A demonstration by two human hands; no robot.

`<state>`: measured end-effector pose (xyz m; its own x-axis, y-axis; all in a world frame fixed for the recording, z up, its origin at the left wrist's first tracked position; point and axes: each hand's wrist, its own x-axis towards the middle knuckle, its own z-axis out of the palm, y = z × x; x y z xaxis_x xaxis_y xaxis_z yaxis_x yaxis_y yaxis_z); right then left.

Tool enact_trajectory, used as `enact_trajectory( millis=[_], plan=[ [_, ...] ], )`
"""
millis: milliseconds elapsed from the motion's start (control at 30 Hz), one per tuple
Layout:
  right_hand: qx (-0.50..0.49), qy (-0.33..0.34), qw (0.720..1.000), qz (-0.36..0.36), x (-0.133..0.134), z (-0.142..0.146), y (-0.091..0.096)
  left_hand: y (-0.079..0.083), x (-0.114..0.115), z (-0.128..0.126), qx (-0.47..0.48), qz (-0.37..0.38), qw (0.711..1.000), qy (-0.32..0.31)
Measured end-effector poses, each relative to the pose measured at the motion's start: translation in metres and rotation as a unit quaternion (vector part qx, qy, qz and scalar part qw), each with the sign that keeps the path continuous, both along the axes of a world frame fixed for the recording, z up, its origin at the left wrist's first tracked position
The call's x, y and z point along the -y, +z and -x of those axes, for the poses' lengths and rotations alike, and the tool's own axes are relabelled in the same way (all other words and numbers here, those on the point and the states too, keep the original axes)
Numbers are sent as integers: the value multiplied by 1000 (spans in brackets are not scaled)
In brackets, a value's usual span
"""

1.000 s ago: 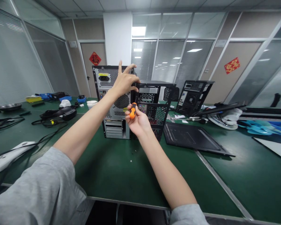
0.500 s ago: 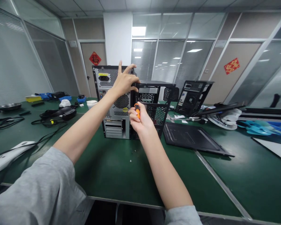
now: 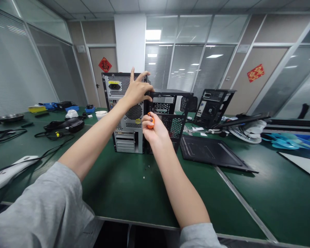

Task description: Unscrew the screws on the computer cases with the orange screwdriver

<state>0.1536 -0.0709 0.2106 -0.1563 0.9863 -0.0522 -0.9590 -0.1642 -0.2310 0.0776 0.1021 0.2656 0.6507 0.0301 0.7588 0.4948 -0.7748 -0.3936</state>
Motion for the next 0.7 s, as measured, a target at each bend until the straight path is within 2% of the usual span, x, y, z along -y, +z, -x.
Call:
enact_trajectory(
  millis=[233, 700],
  plan=[
    [-22, 2, 1000, -6, -2, 2, -1, -1, -3, 0, 0, 2, 1000, -8],
    [-2, 17, 999, -43, -5, 3, -9, 0, 1, 0, -3, 0, 1000, 10]
  ],
)
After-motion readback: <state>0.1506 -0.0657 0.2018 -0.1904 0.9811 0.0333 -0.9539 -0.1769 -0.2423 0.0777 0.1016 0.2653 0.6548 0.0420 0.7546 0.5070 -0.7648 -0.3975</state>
